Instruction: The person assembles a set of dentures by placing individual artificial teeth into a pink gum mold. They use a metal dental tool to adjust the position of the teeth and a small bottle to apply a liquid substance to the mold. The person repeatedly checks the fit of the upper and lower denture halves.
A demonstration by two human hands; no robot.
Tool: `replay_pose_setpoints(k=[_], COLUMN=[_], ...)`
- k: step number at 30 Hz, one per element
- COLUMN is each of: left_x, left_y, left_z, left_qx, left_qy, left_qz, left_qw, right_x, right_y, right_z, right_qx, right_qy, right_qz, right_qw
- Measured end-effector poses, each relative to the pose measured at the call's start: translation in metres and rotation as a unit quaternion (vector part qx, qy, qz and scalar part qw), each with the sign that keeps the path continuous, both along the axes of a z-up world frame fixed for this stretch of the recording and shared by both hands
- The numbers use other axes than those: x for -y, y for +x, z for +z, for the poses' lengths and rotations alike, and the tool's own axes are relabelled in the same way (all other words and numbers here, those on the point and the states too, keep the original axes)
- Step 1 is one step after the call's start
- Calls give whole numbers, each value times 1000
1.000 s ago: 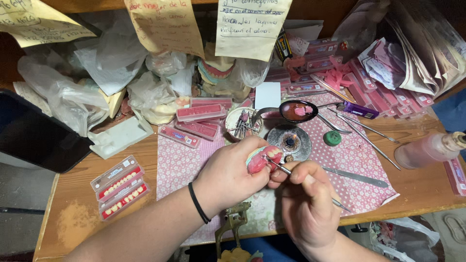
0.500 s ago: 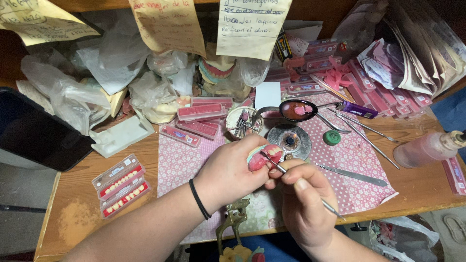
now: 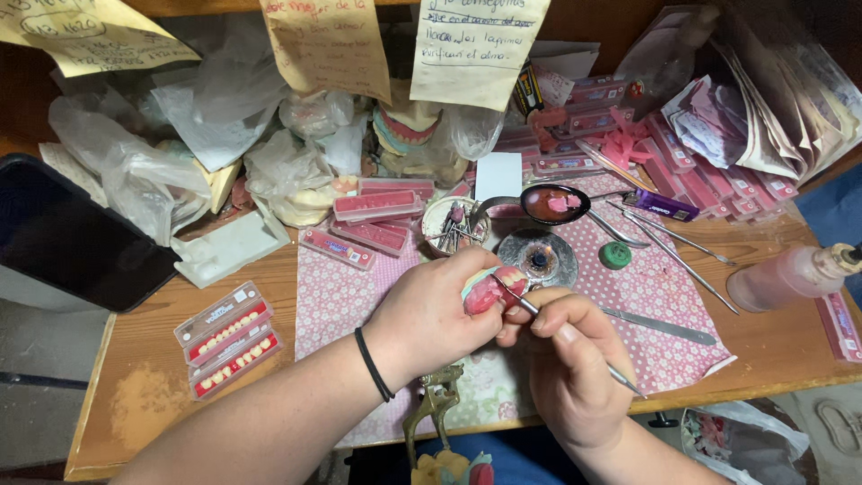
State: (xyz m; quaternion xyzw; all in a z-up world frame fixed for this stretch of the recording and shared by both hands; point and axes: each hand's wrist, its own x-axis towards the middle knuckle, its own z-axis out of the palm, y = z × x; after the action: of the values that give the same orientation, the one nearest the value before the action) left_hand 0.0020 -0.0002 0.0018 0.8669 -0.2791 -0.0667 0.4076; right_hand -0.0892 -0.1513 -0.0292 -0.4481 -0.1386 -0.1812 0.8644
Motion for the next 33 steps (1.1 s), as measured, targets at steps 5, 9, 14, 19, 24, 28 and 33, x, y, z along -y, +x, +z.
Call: replay_pose_setpoints(k=[5,9,14,19,24,28,33], left_x=[0,0,1,1,0,-1,-4], left_y=[2,3,3,3,4,2,2], left_z=[-5,-7,0,4,6,6,13], left_qx=[12,24,-15,-27,-26,-28,-24], left_qy=[-12,-26,13,48,50,55,54], left_qz=[-6,-15,-2,5,-11,5,-29], left_qw=[1000,999,1000,998,998,998,998], right_x=[2,2,8,44,63,49,42], right_y=[2,4,0,2,46,59,61], right_z=[-7,-5,3,25,94,113,119], right_qx=[-24,-27,-17,41,197,253,263], right_qy=[36,57,42,-123,-664,-704,-746], right_qz=[1,5,14,-63,-43,2,17], right_qw=[999,998,999,990,720,664,611])
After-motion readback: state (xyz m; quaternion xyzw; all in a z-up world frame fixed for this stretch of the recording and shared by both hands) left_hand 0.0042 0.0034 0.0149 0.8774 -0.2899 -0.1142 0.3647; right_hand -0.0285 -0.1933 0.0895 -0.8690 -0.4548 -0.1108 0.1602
